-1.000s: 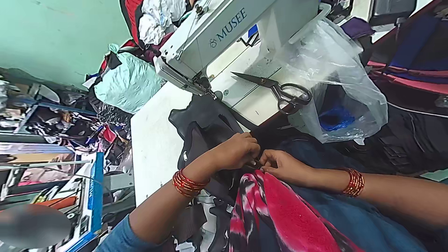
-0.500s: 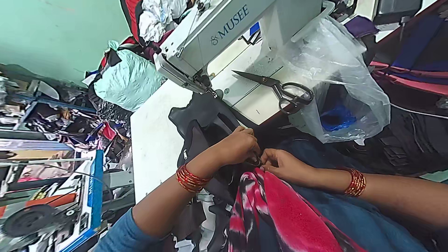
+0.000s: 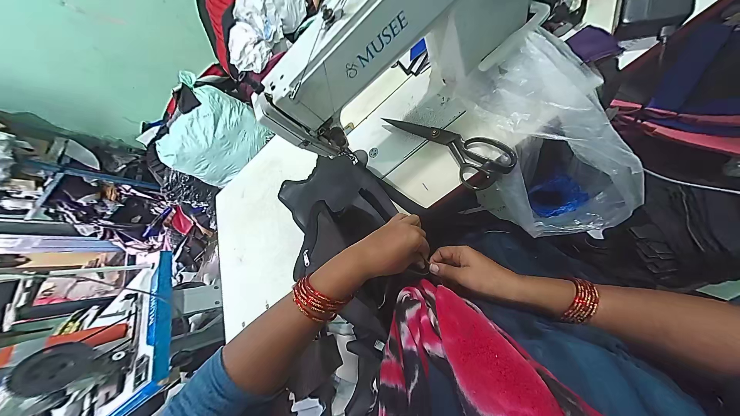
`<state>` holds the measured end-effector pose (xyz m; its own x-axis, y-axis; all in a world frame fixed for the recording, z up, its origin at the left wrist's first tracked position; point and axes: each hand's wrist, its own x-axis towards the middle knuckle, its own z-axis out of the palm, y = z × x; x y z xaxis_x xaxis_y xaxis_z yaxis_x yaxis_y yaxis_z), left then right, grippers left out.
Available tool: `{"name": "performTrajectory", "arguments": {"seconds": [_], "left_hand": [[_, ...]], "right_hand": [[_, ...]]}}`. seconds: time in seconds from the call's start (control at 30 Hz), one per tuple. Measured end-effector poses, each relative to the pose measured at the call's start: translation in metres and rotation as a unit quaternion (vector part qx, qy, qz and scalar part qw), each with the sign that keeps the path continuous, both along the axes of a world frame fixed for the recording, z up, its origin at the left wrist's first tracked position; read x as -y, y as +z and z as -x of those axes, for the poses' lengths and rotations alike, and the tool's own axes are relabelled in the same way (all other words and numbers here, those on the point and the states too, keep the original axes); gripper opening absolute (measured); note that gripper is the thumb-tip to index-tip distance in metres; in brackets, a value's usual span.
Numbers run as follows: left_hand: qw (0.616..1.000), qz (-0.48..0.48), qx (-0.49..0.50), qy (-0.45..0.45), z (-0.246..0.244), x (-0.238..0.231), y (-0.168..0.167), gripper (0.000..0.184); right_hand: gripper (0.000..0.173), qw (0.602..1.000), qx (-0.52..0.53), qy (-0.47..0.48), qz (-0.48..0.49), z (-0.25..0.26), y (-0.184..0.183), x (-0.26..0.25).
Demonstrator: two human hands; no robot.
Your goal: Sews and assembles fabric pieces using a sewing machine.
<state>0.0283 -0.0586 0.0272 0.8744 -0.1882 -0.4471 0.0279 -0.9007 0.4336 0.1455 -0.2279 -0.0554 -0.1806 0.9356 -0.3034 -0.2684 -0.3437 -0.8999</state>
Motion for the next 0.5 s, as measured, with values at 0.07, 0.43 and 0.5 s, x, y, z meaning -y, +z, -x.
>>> {"name": "performTrajectory", "arguments": {"seconds": [0.07, 0.43, 0.5], "left_hand": [[1.0, -0.001, 0.001, 0.002, 0.0, 0.0, -0.001, 0.014], [0.999, 0.005, -0.022, 0.043, 0.003, -0.004, 0.0, 0.015], [0.998, -0.017, -0.025, 0.052, 0.007, -0.014, 0.003, 0.029]], "right_hand": [[0.012, 1.0, -0.002, -0.007, -0.008, 0.001, -0.003, -0.001], [0.012, 0.999, 0.035, 0.017, -0.015, -0.001, -0.006, -0.003], [0.013, 0.999, 0.046, 0.02, -0.02, -0.001, -0.005, -0.003]]}}
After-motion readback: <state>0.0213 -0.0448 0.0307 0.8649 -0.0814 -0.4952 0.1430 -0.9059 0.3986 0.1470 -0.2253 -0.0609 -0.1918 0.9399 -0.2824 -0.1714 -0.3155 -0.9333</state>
